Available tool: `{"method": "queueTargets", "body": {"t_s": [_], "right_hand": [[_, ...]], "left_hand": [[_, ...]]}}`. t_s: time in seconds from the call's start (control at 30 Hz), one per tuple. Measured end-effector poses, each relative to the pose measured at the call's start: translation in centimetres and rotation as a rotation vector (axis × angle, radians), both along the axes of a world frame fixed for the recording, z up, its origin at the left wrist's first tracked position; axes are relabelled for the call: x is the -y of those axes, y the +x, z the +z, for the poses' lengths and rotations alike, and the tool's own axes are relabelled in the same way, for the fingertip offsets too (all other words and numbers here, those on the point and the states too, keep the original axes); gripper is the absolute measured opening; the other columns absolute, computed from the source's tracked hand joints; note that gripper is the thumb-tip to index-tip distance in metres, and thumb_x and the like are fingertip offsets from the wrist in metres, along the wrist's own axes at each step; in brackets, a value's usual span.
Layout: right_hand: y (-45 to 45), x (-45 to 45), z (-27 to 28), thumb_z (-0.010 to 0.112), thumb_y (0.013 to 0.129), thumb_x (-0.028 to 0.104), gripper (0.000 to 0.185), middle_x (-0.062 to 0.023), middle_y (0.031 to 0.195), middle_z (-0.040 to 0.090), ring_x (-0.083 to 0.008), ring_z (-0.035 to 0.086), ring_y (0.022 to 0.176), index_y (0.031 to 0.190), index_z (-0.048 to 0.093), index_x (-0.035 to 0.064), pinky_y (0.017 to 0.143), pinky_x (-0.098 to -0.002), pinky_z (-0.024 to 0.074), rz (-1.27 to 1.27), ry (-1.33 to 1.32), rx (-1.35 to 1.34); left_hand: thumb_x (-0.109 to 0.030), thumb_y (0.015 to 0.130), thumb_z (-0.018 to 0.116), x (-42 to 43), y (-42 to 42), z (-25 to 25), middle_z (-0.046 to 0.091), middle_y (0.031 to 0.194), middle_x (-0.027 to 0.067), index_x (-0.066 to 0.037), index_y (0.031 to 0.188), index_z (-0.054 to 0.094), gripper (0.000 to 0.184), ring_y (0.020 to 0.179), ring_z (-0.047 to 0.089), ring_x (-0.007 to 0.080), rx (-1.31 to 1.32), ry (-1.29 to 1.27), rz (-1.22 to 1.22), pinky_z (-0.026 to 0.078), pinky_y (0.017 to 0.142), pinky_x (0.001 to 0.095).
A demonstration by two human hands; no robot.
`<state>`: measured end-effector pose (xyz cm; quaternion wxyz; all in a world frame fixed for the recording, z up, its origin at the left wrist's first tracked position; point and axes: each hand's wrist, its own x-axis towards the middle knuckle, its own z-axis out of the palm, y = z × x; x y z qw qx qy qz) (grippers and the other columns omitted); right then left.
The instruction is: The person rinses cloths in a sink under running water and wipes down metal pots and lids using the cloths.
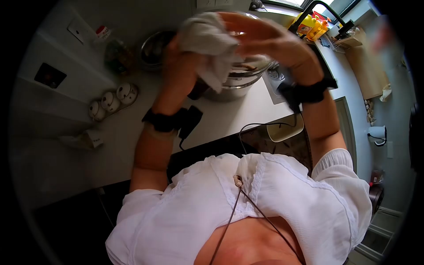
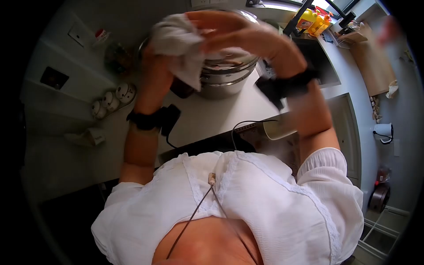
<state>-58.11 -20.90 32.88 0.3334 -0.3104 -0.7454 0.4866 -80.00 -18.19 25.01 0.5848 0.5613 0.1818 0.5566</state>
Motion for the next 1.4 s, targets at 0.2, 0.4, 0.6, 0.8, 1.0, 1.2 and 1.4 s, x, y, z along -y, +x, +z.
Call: {"method": "queueTargets", "body": {"t_s": [0.2,0.4,0.6,0.8,1.0,1.2,1.4], "right_hand": [[6.4,-9.9,-2.2,0.065,0.091,0.028,0.053,-0.0145,0.103,0.065,-0.0209,0.061,0.098,0.134,0.047,0.0035,0.083,-0.0351,0.0509,-0.393,0.411,0.652],[3.1,-8.7,-4.6,0.069,0.078,0.048,0.07,-0.0212,0.115,0.059,-0.0393,0.06,0.099,0.131,0.043,0.0098,0.081,-0.045,0.0506,-0.453,0.619,0.849],[2.6,-8.2,-5.6,0.068,0.081,0.042,0.063,-0.0213,0.12,0.056,-0.0407,0.057,0.105,0.13,0.043,0.0106,0.085,-0.0457,0.0488,-0.504,0.685,0.801],[4.0,-9.1,-6.9,0.07,0.08,0.03,0.06,-0.0209,0.112,0.057,-0.0348,0.056,0.105,0.13,0.044,0.0081,0.089,-0.042,0.0463,-0.381,0.708,0.582],[4.1,-11.0,-7.7,0.073,0.081,0.039,0.059,-0.0177,0.117,0.059,-0.0299,0.061,0.105,0.129,0.05,0.012,0.09,-0.0387,0.0481,-0.367,0.719,0.574],[3.6,-9.8,-7.0,0.074,0.078,0.034,0.061,-0.0195,0.119,0.058,-0.0311,0.058,0.111,0.129,0.049,0.0125,0.094,-0.0392,0.0463,-0.437,0.611,0.581],[4.2,-9.8,-7.3,0.074,0.082,0.019,0.052,-0.0094,0.105,0.058,-0.0177,0.057,0.094,0.127,0.051,0.0108,0.083,-0.0309,0.047,-0.375,0.466,0.431]], "left_hand": [[-0.001,0.07,0.07,4.2,0.9,-1.5,0.061,0.113,0.0148,-0.006,0.116,0.057,0.048,0.104,0.061,0.0292,-0.473,0.645,0.576,0.049,0.087,0.0356],[-0.003,0.073,0.061,9.5,11.9,-12.2,0.022,0.15,0.0249,-0.018,0.136,0.048,0.066,0.134,0.017,0.058,-0.971,0.804,0.754,0.026,0.097,0.073],[-0.007,0.077,0.057,9.0,13.6,-25.5,0.05,0.123,0.0285,0.001,0.142,0.028,0.072,0.112,0.05,0.0436,-0.814,0.334,0.735,0.041,0.094,0.0508],[-0.021,0.086,0.057,8.7,17.6,-21.4,0.027,0.136,0.0365,0.014,0.14,0.013,0.078,0.126,0.029,0.0486,-0.427,0.028,0.993,0.023,0.106,0.0521],[-0.014,0.093,0.046,3.2,17.5,-34.8,0.046,0.13,0.0206,0.007,0.13,0.039,0.043,0.122,0.042,0.0257,-0.565,-0.557,0.634,0.031,0.106,0.0363],[-0.018,0.098,0.042,0.4,6.6,-24.1,0.057,0.098,0.0051,-0.003,0.112,0.055,0.025,0.085,0.054,0.0166,0.762,-0.973,0.345,0.047,0.074,0.0295],[-0.023,0.099,0.043,-5.4,3.4,-28.1,0.057,0.109,0.0083,-0.003,0.12,0.053,0.03,0.094,0.056,0.0203,0.101,-0.737,0.044,0.048,0.081,0.0338]]}}
